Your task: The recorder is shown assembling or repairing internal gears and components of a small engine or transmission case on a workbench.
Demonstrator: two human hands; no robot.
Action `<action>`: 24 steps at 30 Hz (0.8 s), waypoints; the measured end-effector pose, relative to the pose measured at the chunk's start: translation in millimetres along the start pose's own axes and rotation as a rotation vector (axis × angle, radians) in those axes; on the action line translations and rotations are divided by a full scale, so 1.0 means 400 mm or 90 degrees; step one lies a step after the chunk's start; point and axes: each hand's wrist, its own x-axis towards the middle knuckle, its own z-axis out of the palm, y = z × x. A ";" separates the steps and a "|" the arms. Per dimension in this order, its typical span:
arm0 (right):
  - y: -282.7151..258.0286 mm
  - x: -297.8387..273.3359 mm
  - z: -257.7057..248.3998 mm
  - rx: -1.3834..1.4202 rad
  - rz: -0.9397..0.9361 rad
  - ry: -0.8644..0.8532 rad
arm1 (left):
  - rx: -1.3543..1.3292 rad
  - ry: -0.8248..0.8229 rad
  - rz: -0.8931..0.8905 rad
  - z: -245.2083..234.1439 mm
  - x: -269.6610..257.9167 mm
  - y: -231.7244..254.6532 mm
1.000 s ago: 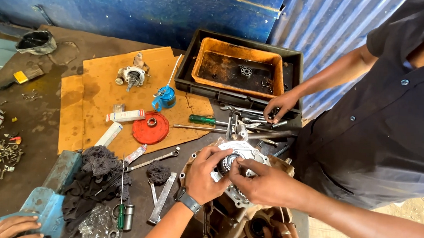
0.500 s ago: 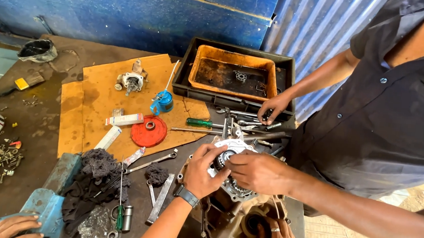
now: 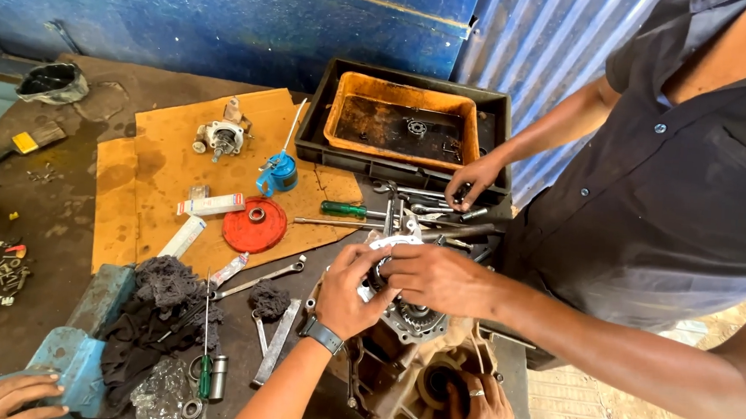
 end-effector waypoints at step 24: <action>-0.508 -0.503 0.315 0.932 1.089 1.057 | -0.020 -0.018 -0.001 -0.004 0.001 0.000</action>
